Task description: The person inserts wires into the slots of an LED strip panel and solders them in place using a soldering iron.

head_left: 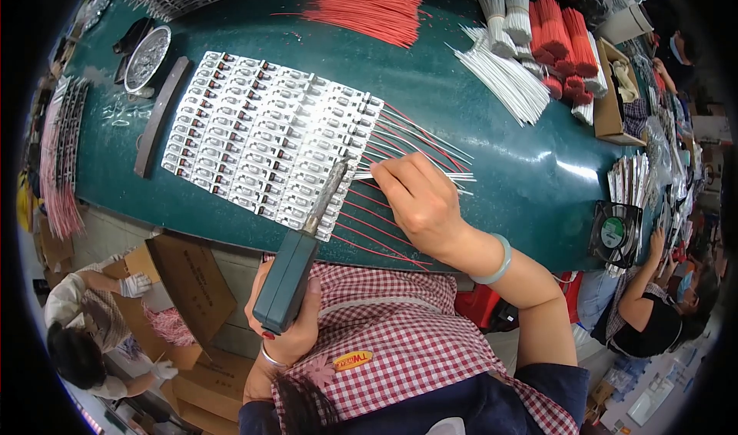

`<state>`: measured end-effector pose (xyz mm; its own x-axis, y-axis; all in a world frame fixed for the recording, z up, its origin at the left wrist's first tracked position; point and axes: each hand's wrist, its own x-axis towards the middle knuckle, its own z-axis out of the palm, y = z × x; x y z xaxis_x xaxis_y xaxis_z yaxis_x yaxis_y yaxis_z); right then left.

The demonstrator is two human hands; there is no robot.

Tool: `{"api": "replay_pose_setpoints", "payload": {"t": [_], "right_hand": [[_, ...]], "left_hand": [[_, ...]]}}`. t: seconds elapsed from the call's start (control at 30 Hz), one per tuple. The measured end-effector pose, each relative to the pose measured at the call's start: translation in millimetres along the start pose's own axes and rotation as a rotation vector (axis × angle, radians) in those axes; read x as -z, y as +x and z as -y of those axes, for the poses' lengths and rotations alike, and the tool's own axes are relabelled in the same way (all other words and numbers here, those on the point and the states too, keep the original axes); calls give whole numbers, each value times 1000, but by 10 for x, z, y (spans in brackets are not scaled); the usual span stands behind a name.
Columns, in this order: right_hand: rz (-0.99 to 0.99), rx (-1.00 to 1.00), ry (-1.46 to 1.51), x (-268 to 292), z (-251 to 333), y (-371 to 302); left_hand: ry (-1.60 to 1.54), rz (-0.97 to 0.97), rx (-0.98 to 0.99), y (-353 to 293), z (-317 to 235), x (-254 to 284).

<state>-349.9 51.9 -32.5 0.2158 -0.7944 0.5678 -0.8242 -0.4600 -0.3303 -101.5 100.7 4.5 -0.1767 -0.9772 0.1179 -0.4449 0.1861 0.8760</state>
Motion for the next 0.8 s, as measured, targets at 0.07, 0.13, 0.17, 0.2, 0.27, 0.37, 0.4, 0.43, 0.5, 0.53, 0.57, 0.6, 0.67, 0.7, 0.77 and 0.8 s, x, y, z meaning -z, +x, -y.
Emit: {"api": "replay_pose_setpoints", "payload": {"t": [0.07,0.13,0.17,0.2,0.27,0.37,0.4,0.43,0.5,0.53,0.57,0.6,0.67,0.7,0.77,0.8], "right_hand": [[-21,11,9,11,31,-14],[4,2,20,26,77,-43],[4,2,19,27,84,-48],[17,-4,19,26,90,-54],[32,-9,20,22,95,-58],[39,1,13,11,84,-56],[40,3,13,5,78,-61],[42,5,13,3,75,-65],[49,5,12,6,79,-57],[56,4,11,8,81,-53],[56,4,10,7,82,-53],[57,7,8,6,81,-53],[58,11,5,8,88,-52],[66,7,-3,12,94,-52],[73,3,-12,11,100,-51],[67,6,-15,6,99,-51]], "left_hand": [[-7,-4,11,-17,1,10],[5,2,17,-59,19,24],[17,10,22,-71,27,32],[16,10,22,-79,33,44],[63,50,8,-88,39,65],[35,42,38,-111,60,52],[35,43,38,-119,74,50],[36,54,37,-126,91,51],[40,62,36,-125,85,48],[30,53,29,-114,63,36],[18,44,22,-104,48,24],[18,45,22,-97,37,18],[23,49,46,-82,15,10],[23,50,46,-75,6,11],[80,68,-10,-64,-10,14],[80,68,-11,-63,-18,13]]}}
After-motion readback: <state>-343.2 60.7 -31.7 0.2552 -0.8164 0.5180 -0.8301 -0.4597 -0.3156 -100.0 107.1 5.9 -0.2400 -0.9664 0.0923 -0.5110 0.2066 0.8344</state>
